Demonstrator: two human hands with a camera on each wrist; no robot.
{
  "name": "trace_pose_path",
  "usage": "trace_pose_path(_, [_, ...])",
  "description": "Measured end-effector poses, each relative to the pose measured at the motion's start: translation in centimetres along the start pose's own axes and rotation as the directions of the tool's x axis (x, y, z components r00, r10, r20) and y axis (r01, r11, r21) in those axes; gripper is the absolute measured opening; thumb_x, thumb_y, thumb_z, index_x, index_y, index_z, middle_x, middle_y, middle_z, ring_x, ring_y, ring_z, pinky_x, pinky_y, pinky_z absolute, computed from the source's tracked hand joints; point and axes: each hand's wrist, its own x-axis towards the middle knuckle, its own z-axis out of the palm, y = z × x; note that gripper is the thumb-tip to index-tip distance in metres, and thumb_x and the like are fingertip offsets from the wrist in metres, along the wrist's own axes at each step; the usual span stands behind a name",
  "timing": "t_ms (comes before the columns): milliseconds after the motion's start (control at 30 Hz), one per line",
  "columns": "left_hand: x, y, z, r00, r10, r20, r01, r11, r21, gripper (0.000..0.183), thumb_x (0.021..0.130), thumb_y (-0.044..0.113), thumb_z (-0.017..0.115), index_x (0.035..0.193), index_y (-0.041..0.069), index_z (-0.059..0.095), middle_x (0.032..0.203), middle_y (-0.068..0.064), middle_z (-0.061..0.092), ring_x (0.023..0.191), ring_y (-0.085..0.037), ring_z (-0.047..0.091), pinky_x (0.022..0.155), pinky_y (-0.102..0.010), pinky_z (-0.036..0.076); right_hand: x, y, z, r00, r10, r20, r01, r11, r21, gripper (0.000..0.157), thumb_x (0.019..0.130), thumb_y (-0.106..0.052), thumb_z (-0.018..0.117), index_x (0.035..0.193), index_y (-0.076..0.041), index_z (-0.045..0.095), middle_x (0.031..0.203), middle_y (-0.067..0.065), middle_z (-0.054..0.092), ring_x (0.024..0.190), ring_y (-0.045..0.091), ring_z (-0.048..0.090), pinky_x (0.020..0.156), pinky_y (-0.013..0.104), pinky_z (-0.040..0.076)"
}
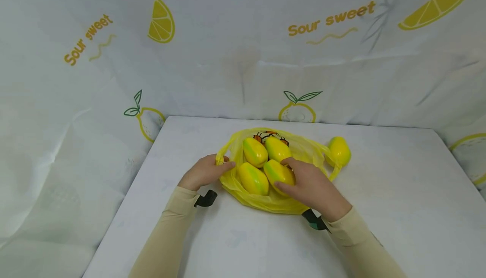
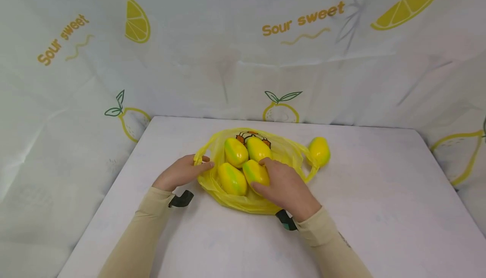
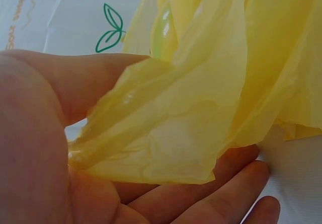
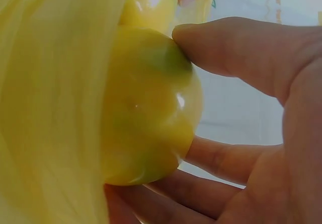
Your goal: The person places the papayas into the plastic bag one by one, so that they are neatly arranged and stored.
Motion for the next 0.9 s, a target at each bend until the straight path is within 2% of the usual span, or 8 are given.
trace_pose_path(600, [0.0, 0.1, -0.1, 1.000, -0.001, 0.005, 0.001, 1.000, -0.008, 0.035, 0.103, 0.052, 0.065, 0.105, 0.018, 0.068, 0.086, -0.001, 0.056, 0.089, -0.022, 0.058, 0.081, -0.038, 0.042, 0.6, 0.4, 1.0, 1.000, 0.000, 0.016, 0.000, 1.000, -0.025, 0.063, 0.096, -0.041, 0.081, 0.141, -0.004, 0.061, 0.128, 0.012, 0.074, 0.106, 0.024, 0.069, 0.100, 0.052, 0.058])
trace_pose_path(900, [0.2, -0.1, 0.0, 1.000, -0.006, 0.001, 0.006, 1.000, 0.000, 0.035, 0.103, 0.054, 0.065, 0.106, 0.019, 0.068, 0.086, -0.001, 0.056, 0.090, -0.022, 0.058, 0.081, -0.038, 0.042, 0.7, 0.4, 1.2, 0.999, 0.013, 0.032, -0.012, 1.000, -0.022, 0.064, 0.096, -0.042, 0.081, 0.143, -0.004, 0.060, 0.130, 0.012, 0.073, 0.108, 0.026, 0.069, 0.102, 0.052, 0.057])
